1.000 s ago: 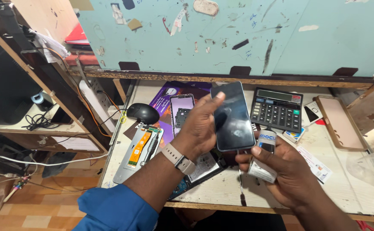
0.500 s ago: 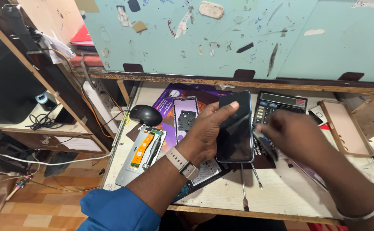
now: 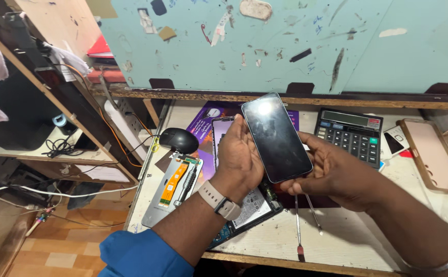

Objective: The person holds a smartphone and applies adhesive from a tube along the phone's edges. The person rotates the phone to reach different sides and continues applying the adhesive in a continuous line.

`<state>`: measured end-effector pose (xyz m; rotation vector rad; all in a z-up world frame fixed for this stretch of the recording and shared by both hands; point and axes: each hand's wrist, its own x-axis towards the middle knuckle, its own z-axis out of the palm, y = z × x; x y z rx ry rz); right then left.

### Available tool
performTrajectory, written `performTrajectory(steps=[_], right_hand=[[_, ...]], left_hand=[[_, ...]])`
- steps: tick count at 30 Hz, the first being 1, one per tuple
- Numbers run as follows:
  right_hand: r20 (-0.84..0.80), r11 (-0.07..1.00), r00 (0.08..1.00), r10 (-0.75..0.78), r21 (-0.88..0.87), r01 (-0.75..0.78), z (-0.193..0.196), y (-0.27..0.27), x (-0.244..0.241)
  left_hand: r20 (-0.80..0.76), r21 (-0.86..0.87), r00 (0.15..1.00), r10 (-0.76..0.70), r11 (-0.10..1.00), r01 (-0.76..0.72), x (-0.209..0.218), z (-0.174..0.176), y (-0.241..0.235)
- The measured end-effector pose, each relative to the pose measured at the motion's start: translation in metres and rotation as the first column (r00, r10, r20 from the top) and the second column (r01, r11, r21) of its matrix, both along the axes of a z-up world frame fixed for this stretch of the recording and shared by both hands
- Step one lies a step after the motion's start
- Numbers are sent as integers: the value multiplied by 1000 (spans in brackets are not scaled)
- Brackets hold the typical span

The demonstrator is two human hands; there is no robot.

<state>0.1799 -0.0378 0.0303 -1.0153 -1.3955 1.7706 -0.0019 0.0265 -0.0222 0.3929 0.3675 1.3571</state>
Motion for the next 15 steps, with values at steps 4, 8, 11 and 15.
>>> performTrajectory(steps=[4,8,11,15], right_hand=[[23,995,998,-50,89,48,-6,-2,-4],[53,980,998,-21,199,10,-7,-8,-9],[257,961,957,-131,270,59,-9,-11,-7],[284,846,920,-271,526,87,-8,0,16]], left_hand=[[3,196,977,-213,958,209,-6,7,-6],[100,384,846,-523,805,452,-16,21,-13],[16,416,836,-548,764,493,-21,28,-16],[-347,372,875,-337,807,459,-22,31,-20]])
